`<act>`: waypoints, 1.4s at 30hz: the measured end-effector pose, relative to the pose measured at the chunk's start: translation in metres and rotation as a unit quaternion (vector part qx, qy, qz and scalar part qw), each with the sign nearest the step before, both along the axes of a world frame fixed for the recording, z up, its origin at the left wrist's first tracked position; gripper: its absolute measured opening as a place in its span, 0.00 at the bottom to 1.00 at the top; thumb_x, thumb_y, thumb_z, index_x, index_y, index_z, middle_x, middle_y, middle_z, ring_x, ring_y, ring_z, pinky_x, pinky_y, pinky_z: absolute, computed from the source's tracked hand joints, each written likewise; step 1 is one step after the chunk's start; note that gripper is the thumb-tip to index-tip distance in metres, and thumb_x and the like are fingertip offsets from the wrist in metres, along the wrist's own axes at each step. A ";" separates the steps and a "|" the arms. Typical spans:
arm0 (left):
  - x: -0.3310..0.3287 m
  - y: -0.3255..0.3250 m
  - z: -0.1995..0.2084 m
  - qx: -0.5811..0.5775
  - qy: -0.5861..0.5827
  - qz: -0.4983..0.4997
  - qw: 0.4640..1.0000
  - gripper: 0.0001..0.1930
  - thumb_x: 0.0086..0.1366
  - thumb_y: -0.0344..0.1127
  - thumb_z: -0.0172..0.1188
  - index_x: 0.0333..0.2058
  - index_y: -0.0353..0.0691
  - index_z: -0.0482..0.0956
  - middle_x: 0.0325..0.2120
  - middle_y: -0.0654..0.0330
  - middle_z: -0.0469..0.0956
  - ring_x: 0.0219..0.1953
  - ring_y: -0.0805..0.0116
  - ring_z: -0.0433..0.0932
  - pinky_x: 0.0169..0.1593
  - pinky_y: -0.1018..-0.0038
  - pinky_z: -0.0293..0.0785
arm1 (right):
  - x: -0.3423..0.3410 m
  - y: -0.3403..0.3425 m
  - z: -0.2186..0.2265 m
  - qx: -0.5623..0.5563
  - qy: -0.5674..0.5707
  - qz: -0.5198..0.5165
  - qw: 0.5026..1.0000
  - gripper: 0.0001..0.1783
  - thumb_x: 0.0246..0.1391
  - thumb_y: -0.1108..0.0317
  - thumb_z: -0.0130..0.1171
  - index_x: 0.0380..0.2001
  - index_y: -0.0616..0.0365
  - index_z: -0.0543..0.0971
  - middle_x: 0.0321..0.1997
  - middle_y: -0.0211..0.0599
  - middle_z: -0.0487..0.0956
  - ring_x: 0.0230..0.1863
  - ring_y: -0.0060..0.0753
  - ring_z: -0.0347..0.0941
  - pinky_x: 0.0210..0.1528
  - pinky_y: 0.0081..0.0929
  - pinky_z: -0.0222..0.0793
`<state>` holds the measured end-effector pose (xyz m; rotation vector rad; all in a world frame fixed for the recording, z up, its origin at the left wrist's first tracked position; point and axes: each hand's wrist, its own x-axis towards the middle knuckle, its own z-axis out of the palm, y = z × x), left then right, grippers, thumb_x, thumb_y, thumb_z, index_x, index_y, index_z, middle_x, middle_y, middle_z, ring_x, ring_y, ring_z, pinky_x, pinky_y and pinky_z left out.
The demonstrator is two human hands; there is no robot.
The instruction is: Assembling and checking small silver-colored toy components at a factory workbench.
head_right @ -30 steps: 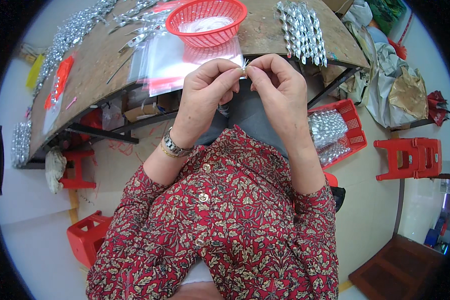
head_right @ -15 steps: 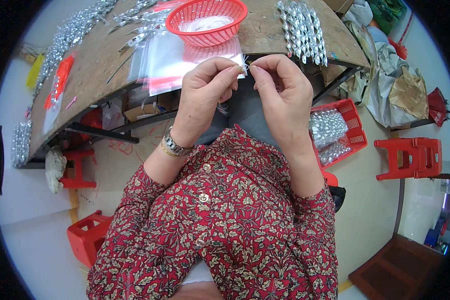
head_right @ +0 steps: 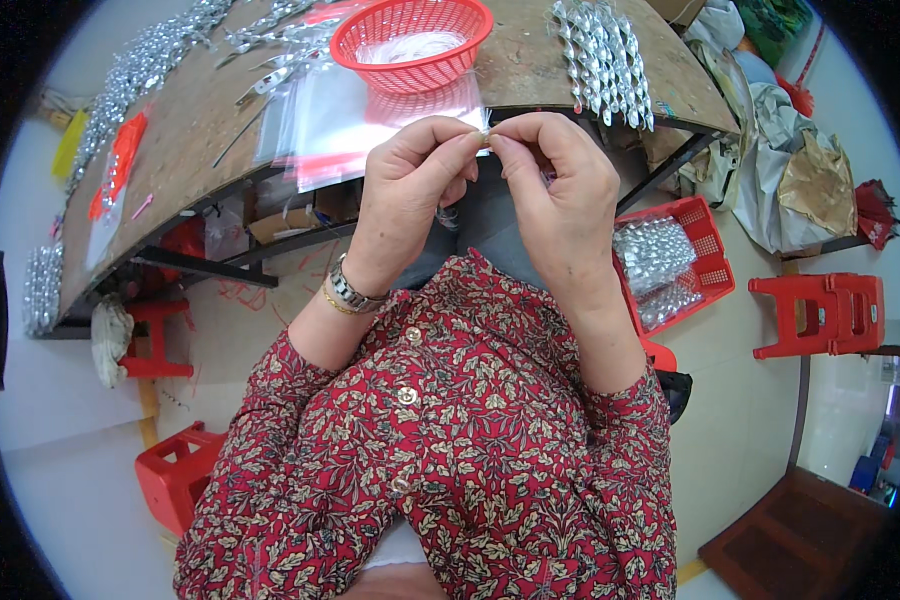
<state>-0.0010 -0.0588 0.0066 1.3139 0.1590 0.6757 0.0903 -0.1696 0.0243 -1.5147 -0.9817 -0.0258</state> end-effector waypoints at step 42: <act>0.002 0.000 -0.006 0.060 0.024 0.025 0.998 0.08 0.66 0.31 0.52 0.36 0.33 0.76 0.22 0.68 0.73 0.21 0.86 0.66 0.23 0.87 0.59 | -0.001 0.006 0.003 -0.025 -0.232 -0.062 0.970 0.04 0.46 0.78 0.57 0.28 0.62 0.74 0.28 0.41 0.75 0.29 0.44 0.73 0.30 0.33 0.68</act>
